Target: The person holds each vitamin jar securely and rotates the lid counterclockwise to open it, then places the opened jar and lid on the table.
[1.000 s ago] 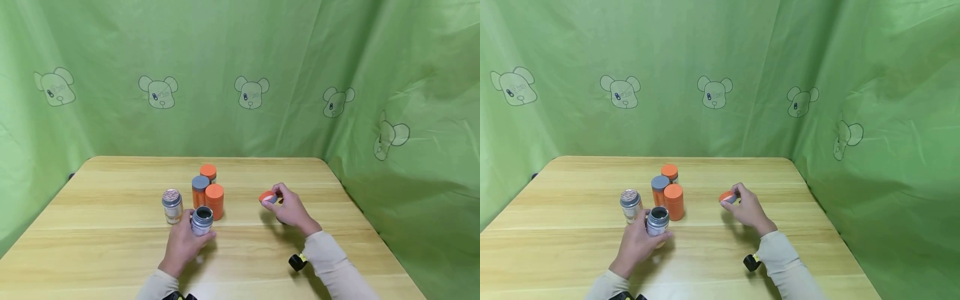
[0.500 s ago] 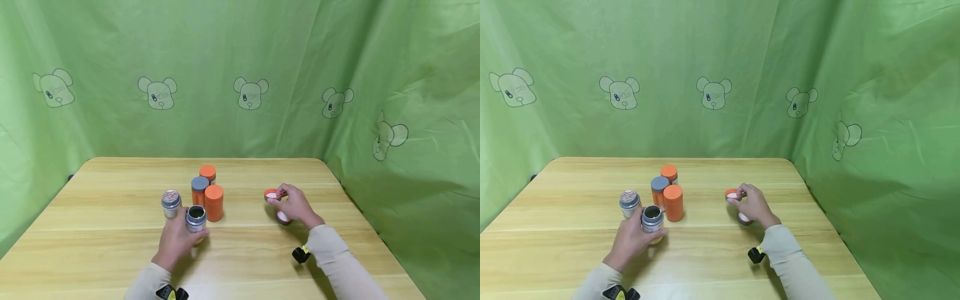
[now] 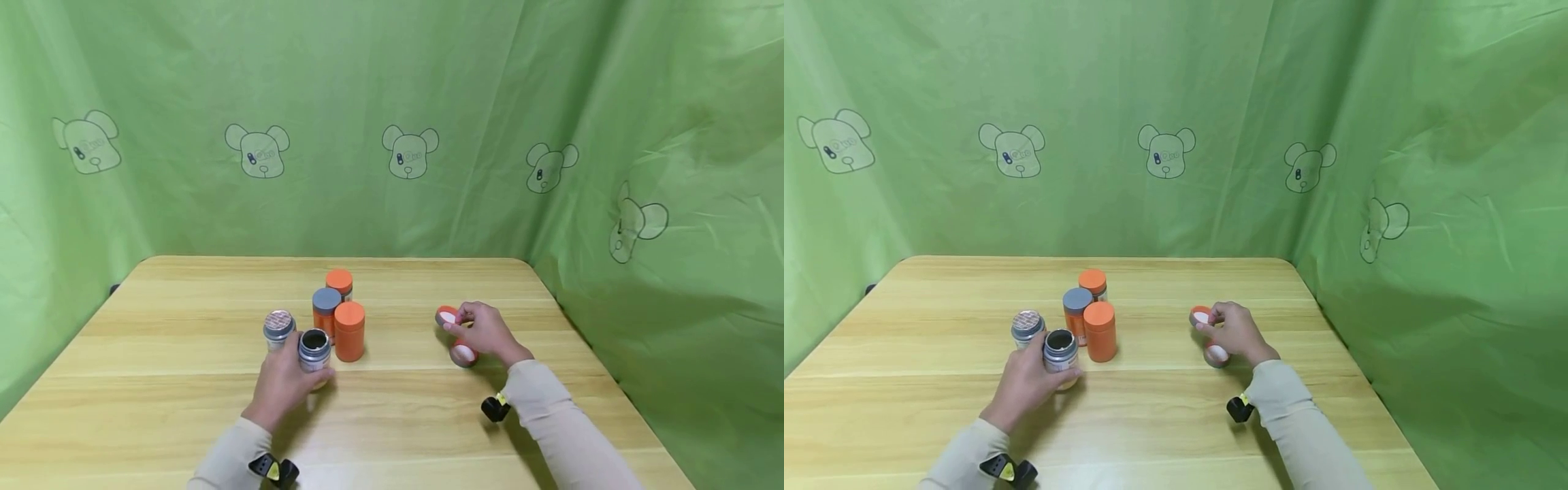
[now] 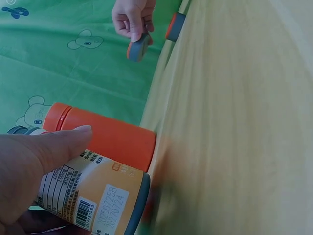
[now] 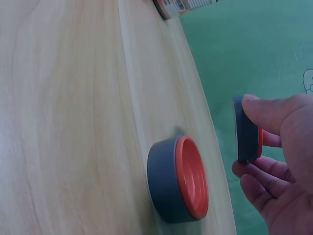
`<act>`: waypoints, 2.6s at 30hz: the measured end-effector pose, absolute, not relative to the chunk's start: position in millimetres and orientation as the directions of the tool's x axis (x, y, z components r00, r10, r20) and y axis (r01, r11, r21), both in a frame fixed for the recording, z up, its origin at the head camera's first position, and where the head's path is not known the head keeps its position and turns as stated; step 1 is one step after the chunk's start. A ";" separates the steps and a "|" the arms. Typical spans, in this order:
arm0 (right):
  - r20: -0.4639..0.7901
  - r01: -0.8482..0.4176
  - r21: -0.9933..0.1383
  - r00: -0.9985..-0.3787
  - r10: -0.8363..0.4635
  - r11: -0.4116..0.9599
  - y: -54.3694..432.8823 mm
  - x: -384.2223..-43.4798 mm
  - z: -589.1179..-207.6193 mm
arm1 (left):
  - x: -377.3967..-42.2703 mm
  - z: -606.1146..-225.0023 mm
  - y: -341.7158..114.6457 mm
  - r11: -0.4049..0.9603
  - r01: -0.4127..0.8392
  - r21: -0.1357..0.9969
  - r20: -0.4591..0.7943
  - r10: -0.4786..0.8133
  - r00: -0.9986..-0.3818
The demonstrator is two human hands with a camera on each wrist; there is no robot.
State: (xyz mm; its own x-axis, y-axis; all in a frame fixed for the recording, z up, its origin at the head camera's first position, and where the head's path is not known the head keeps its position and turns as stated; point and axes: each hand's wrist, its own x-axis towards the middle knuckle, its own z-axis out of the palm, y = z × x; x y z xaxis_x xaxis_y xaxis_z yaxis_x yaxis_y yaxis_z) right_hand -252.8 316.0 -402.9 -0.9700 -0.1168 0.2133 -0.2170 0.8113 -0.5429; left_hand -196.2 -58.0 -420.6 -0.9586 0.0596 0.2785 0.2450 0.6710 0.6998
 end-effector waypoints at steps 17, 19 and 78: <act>0.142 -0.145 -0.536 -0.987 -0.081 0.831 319.9 -256.3 -414.2 | -205.4 -420.7 -67.7 0.695 0.237 0.679 0.295 0.038 -0.955; 0.135 -0.142 -0.537 -0.987 -0.081 0.831 319.4 -255.7 -415.9 | -206.3 -421.7 -70.1 0.694 0.233 0.681 0.296 0.031 -0.955; 0.171 -0.152 -0.471 -0.982 -0.079 0.869 311.9 -253.5 -420.7 | -206.2 -402.3 -72.1 0.696 0.157 0.700 0.284 -0.070 -0.956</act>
State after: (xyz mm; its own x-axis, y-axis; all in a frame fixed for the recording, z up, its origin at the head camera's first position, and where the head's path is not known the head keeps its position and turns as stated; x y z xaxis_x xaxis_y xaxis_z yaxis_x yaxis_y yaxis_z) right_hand -253.5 311.9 -420.7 -0.9820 -0.0791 0.1714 -0.1522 0.8688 -0.4712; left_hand -206.2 -72.1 -402.3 -0.9563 -0.0699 0.2838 0.1570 0.6962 0.7005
